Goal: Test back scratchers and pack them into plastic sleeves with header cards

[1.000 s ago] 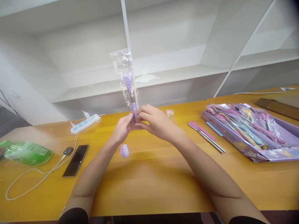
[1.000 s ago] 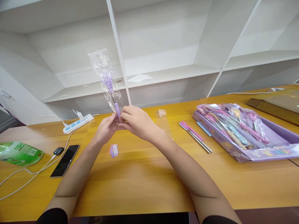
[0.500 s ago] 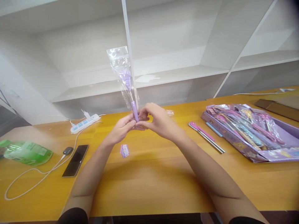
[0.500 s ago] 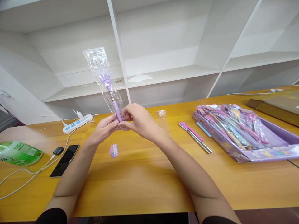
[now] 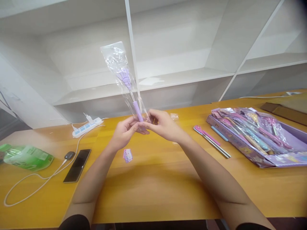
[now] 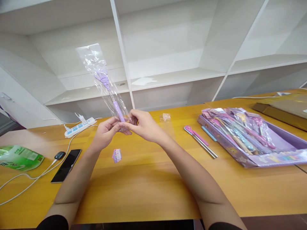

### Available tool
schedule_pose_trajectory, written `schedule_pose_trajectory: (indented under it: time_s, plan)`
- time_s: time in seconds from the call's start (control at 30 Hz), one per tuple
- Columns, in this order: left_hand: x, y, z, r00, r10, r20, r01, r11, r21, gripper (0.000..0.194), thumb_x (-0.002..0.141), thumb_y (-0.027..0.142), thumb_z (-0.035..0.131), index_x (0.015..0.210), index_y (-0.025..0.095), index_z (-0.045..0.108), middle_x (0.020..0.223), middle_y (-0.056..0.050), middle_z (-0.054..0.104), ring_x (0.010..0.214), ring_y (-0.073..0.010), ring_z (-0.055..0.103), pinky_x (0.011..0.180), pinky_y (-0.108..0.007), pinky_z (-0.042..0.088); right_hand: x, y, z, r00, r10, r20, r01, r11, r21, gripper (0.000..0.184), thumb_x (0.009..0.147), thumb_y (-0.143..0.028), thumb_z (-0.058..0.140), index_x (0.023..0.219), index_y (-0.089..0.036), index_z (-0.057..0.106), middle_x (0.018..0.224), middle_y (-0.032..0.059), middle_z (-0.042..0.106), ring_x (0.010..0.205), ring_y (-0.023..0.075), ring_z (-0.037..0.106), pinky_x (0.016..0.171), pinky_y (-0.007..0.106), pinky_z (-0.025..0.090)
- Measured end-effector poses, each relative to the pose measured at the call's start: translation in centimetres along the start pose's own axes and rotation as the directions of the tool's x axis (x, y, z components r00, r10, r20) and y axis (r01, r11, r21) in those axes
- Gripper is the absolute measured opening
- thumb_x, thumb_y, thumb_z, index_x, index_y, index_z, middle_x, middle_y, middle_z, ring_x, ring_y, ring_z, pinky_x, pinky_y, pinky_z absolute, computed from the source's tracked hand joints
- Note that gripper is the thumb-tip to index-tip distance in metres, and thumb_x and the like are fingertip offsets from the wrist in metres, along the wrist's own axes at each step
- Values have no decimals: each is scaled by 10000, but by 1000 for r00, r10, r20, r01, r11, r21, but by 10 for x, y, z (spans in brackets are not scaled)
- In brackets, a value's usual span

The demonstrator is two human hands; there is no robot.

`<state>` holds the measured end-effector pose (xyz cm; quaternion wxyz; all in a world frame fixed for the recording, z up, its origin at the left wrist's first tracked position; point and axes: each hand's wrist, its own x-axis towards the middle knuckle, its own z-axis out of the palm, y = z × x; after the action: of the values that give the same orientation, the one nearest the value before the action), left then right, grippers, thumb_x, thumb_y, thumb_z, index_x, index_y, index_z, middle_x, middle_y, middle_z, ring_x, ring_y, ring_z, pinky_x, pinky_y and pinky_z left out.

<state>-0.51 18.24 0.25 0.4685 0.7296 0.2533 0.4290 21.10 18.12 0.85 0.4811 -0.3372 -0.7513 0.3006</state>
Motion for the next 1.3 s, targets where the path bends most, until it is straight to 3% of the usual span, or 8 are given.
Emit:
schedule_pose_trajectory:
  time_s: [0.27, 0.47, 0.8, 0.97, 1.3]
  plan:
    - [0, -4, 9, 996, 35, -79, -33, 999, 23, 372, 1074, 468, 651, 1197, 130, 746, 1020, -111, 809, 834, -233, 826, 812, -370, 704, 2, 4, 4, 1000, -21, 16, 21, 1000, 9, 604, 967, -700, 716, 756, -222, 414, 724, -44, 439, 676, 122, 374, 602, 274, 306]
    - [1, -7, 8, 995, 45, -92, -42, 999, 29, 386, 1071, 476, 654, 1241, 141, 741, 1060, -111, 807, 820, -221, 822, 816, -363, 696, 3, 4, 4, 999, -33, 16, 32, 999, 24, 621, 998, -762, 616, 751, -224, 431, 718, -32, 458, 670, 132, 403, 617, 284, 314]
    - [0, -5, 6, 998, 40, -56, -38, 999, 33, 407, 1075, 497, 639, 1247, 137, 722, 1081, -123, 809, 850, -229, 825, 806, -350, 680, 4, 5, 1, 998, -53, 40, 48, 993, 108, 573, 1003, -709, 659, 767, -220, 478, 725, -24, 522, 674, 134, 452, 632, 285, 349]
    - [-5, 2, 3, 1000, 0, -7, 1, 997, 77, 398, 1092, 487, 612, 1351, 185, 632, 1100, -114, 822, 912, -246, 831, 855, -373, 665, 4, 8, 1, 990, -137, 43, 131, 985, 110, 535, 981, -647, 730, 779, -222, 475, 747, -32, 508, 699, 136, 457, 654, 287, 374]
    - [-8, 4, -1, 999, 28, 20, -31, 978, 204, 397, 1130, 459, 537, 1425, 195, 563, 1032, -97, 843, 980, -259, 831, 925, -394, 633, 4, 12, 5, 961, -243, 129, 217, 959, 183, 471, 1086, -560, 614, 779, -210, 550, 840, 14, 643, 784, 164, 572, 762, 308, 447]
